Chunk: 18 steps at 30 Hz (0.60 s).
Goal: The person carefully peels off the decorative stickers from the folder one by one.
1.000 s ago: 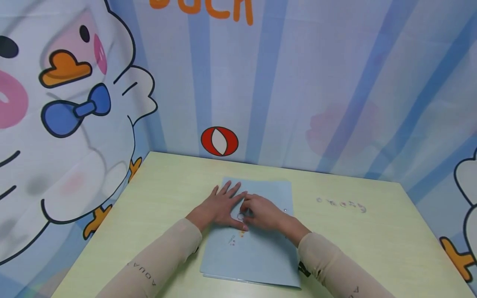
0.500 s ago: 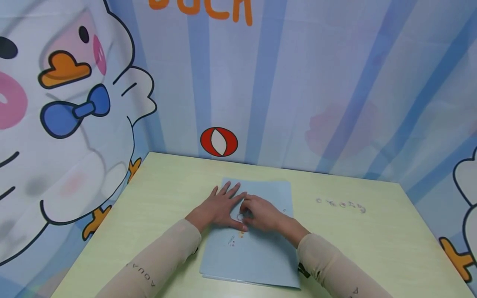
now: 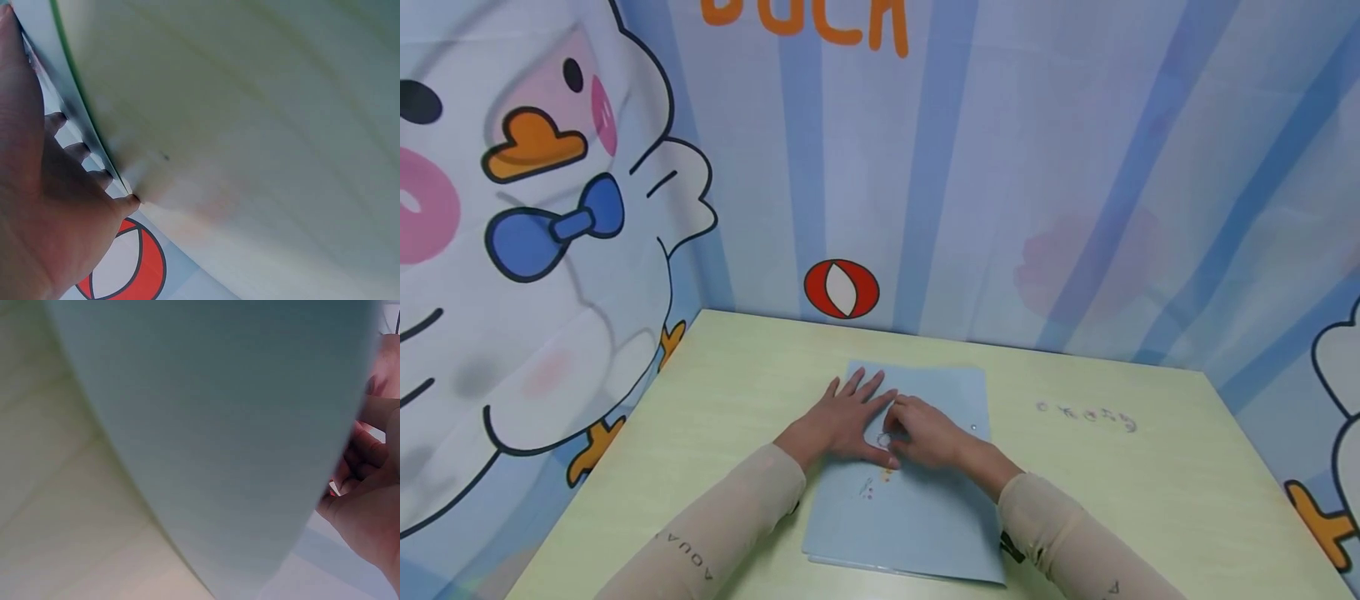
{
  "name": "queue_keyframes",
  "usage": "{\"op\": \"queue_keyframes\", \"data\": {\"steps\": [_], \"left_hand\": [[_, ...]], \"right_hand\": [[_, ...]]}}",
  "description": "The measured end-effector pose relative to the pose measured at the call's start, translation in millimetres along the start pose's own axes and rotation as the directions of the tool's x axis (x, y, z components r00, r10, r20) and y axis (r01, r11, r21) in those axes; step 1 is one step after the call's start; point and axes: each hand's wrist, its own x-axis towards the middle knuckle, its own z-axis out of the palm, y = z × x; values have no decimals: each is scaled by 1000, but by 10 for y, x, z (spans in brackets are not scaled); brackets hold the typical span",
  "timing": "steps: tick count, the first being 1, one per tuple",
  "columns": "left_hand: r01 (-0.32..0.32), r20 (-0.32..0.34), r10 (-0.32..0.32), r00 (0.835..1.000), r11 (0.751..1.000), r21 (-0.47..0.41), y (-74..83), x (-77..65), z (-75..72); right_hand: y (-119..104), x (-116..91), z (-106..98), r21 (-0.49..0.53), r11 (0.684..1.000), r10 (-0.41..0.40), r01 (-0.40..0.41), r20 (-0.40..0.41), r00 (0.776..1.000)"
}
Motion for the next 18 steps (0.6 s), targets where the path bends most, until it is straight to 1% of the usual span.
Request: {"op": "queue_keyframes", "data": {"steps": [7,14,18], "left_hand": [[5,-5,-5,1000,1000,15,-9,10,25],[6,-7,-6,1000,1000,12,-4,10,21],[7,-7,-7,1000,1000,13,0,7,21]], "right_hand": [[14,-10,0,32,999,13,-13,-2,1000],[34,-8,-7,100,994,46,-47,9,999],[38,-18,-10,134,990,46,-46,5,999]]}}
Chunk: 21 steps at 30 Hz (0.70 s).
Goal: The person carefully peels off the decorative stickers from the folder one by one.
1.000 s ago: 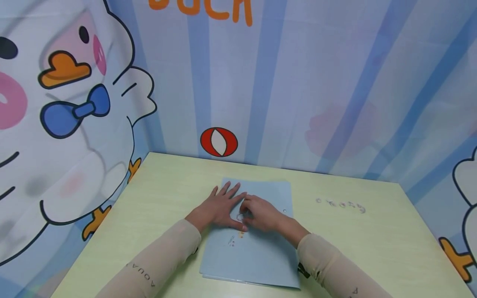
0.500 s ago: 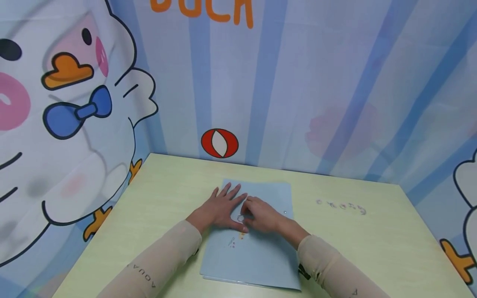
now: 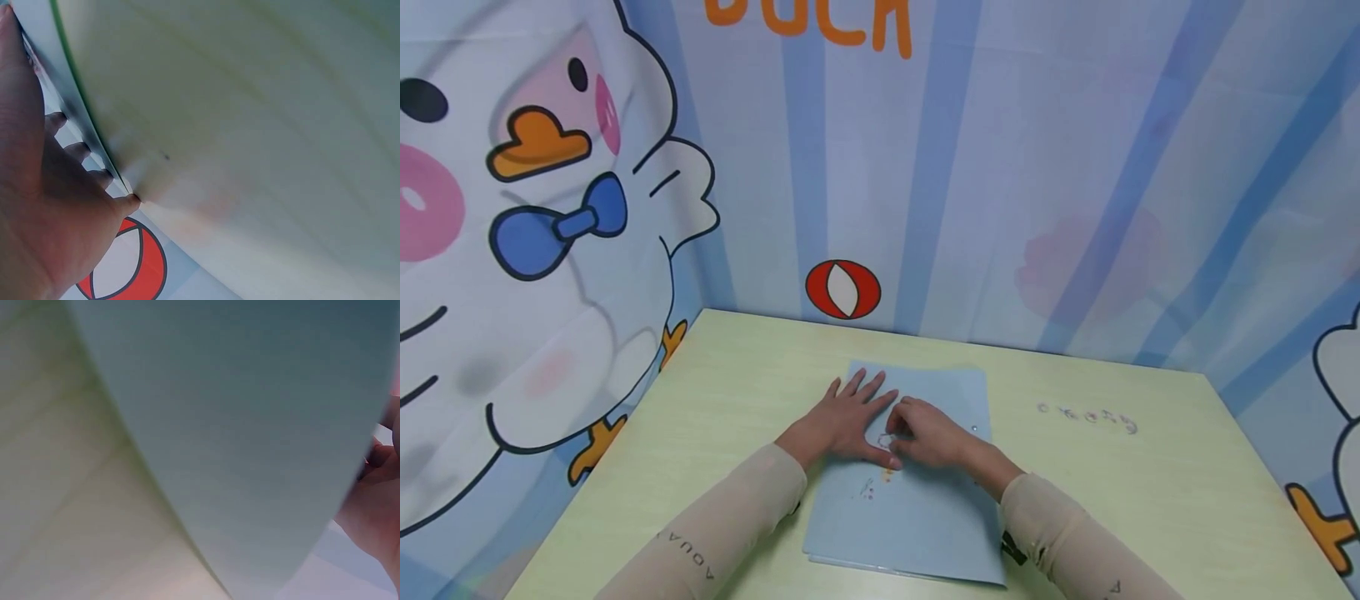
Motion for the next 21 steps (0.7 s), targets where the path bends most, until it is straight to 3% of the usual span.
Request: {"op": "queue_keyframes", "data": {"steps": [10,21], "left_hand": [[9,1,-9,1000,1000,1,-18,27,31],[13,-6,-13,1000,1000,0,-6,9,8]], "right_hand": [[59,1,37,70,998,-4,7,-41,999],[73,-7,44,75,997,-6,12,-78,997]]}}
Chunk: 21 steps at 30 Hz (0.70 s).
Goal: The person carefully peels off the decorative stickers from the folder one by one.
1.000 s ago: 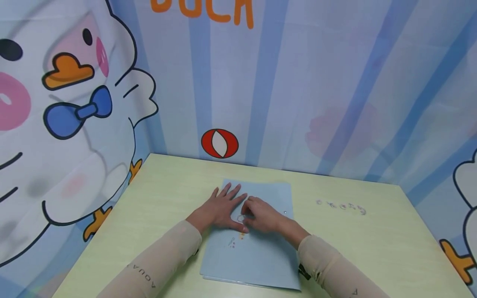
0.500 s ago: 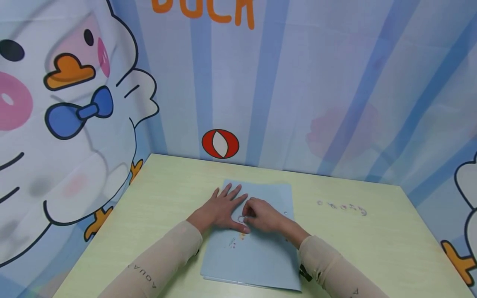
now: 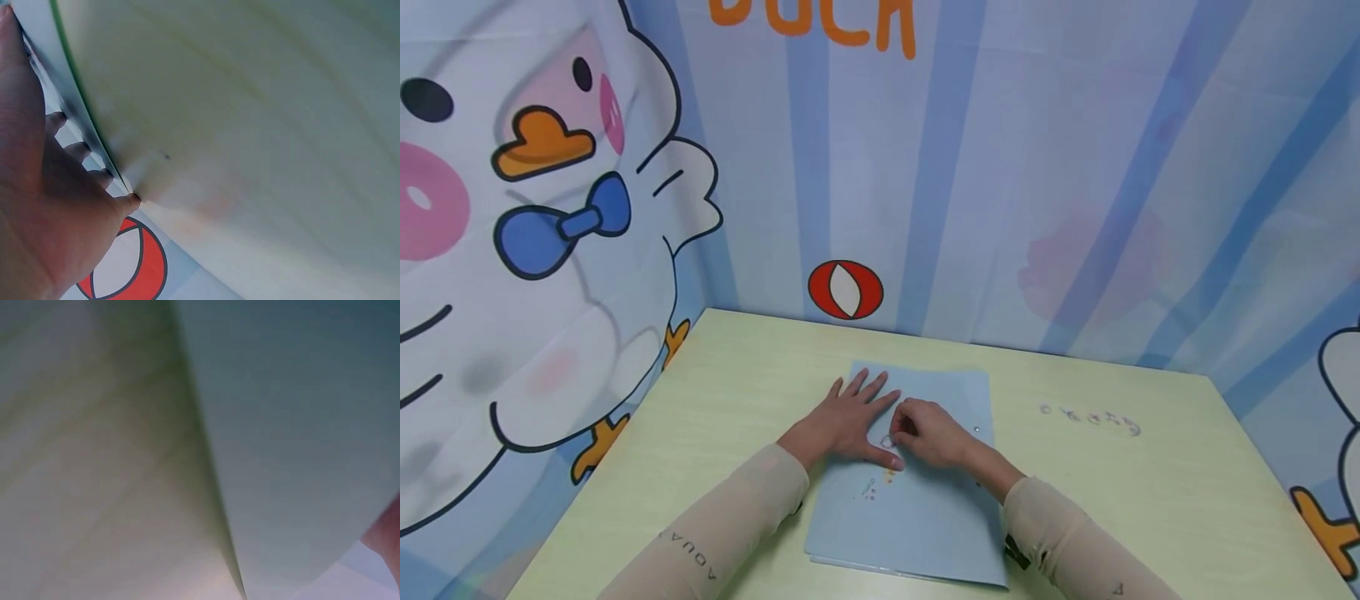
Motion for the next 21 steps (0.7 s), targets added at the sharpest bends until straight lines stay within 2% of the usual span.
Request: {"op": "queue_keyframes", "data": {"steps": [12,21], "left_hand": [[-12,-16,12,1000,1000,-1,-5,-2,5],[-1,-11,1,1000,1000,-1,-3,7,17]], "right_hand": [[-47,-132,-133,52,999,-7,9,-44,999],[49,-302,-452,48,998,47,-40,-145,988]]}}
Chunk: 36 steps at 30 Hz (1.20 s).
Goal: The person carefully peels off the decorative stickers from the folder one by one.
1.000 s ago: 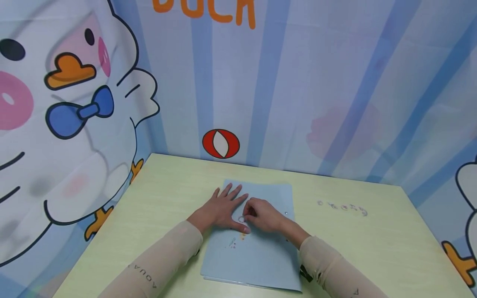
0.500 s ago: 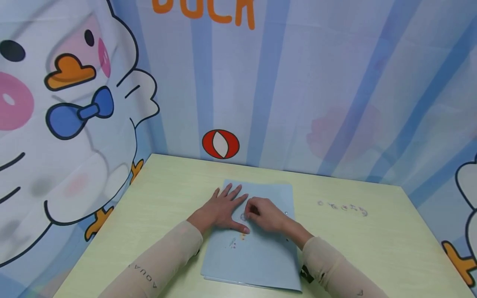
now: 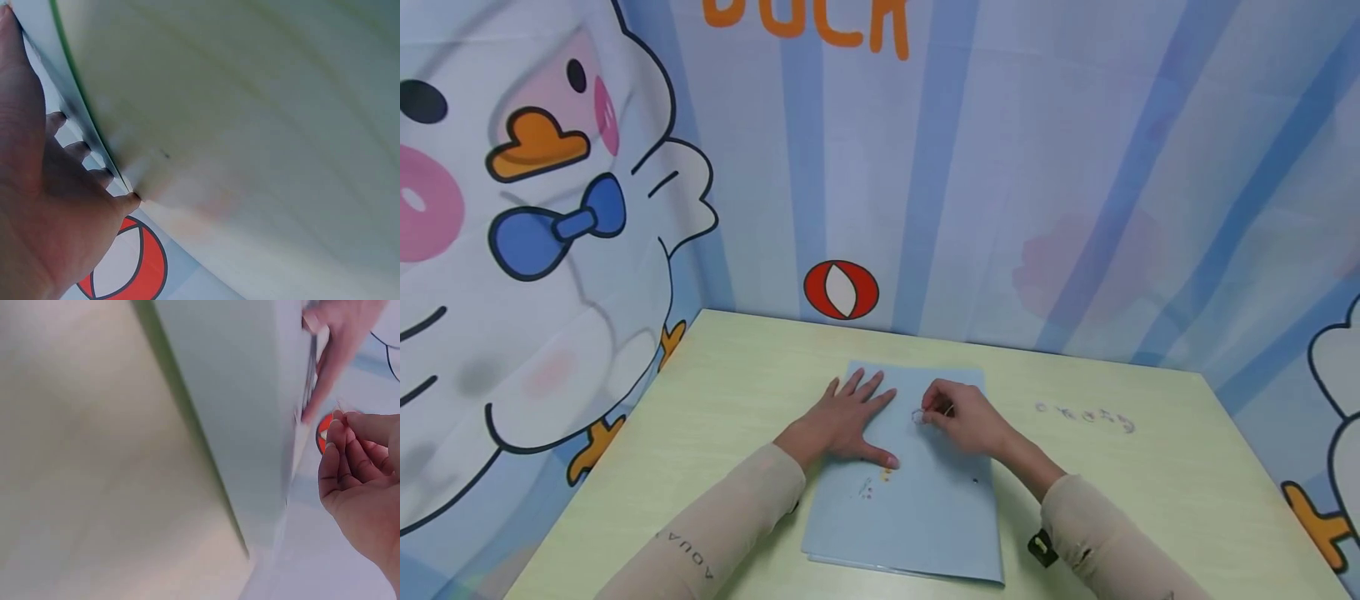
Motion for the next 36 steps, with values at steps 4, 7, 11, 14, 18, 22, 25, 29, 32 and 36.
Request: {"op": "queue_keyframes", "data": {"steps": [4,7,11,14,18,22,25,29,32,36], "left_hand": [[0,3,0,1000,1000,-10,10,-6,-8],[-6,4,6,1000,1000,-27,18,-19,-29],[-13,0,13,1000,999,-33,13,-24,-43],[-10,5,10,1000,999,-32,10,-22,-44],[-4,10,5,1000,999,-37,11,-23,-46],[-5,10,5,1000,999,-41,9,-22,-35],[-8,7,8,1000,999,-36,0,-18,-15],[-14,4,14,1000,999,-38,-5,-7,0],[-16,2,16,1000,999,-43,-3,-7,-5],[-17,0,17,1000,999,-41,0,-27,-33]], "right_hand": [[90,-80,-174,-42,999,25,-27,-49,999],[181,-157,-289,-55,997,41,-45,-75,996],[322,-259,-434,-76,996,40,-50,-122,992],[427,-330,-530,-101,993,39,-56,-163,986],[563,-413,-632,-142,988,35,-64,-197,980],[699,-495,-704,-221,974,4,-53,-216,976],[795,-557,-737,-290,956,-27,-38,-217,976],[904,-646,-773,-364,931,-52,-24,-197,979],[971,-712,-794,-400,916,-61,-11,-167,984],[1049,-778,-794,-428,904,-64,6,-120,991]]}}
